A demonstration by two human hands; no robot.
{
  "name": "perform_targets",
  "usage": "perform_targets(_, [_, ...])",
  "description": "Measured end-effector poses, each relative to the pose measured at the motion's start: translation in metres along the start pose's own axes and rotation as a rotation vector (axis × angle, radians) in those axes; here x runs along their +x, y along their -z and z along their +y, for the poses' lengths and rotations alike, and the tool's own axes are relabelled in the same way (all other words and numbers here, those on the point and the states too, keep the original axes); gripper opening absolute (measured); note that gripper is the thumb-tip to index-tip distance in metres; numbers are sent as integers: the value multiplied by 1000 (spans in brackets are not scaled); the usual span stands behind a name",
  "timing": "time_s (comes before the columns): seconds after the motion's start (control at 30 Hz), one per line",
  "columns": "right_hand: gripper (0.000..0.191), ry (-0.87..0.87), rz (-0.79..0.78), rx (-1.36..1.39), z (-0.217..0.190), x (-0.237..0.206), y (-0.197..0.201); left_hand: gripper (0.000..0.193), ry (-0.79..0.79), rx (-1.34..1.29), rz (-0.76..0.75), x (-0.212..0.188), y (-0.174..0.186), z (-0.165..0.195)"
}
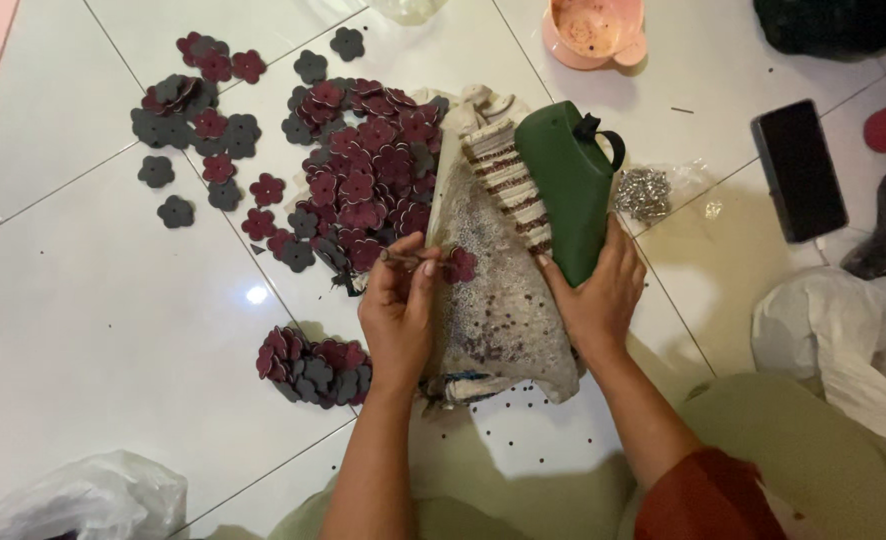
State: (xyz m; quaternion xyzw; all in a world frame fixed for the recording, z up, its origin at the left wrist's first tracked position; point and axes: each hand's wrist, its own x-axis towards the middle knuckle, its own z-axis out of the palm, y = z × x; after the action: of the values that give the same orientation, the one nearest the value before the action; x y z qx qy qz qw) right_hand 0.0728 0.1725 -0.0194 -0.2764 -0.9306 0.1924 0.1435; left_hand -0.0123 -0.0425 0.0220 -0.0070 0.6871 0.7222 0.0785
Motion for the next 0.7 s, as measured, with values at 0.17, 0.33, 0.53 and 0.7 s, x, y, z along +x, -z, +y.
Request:
perform_targets(0.17, [98, -52, -23, -28, -4, 2, 3, 27, -1, 49, 4, 1, -2, 2])
perform_targets(0.33, [98, -50, -39, -31, -7, 2, 4, 26, -41, 98, -12, 0, -3, 3])
perform_targets(0.53, [99, -53, -48, -26, -9, 2, 6, 27, -51, 108, -35, -2, -3, 3])
perform_targets(0.7, [99, -21, -34, -31, -10, 2, 7, 29, -48, 93, -49, -2, -3, 2])
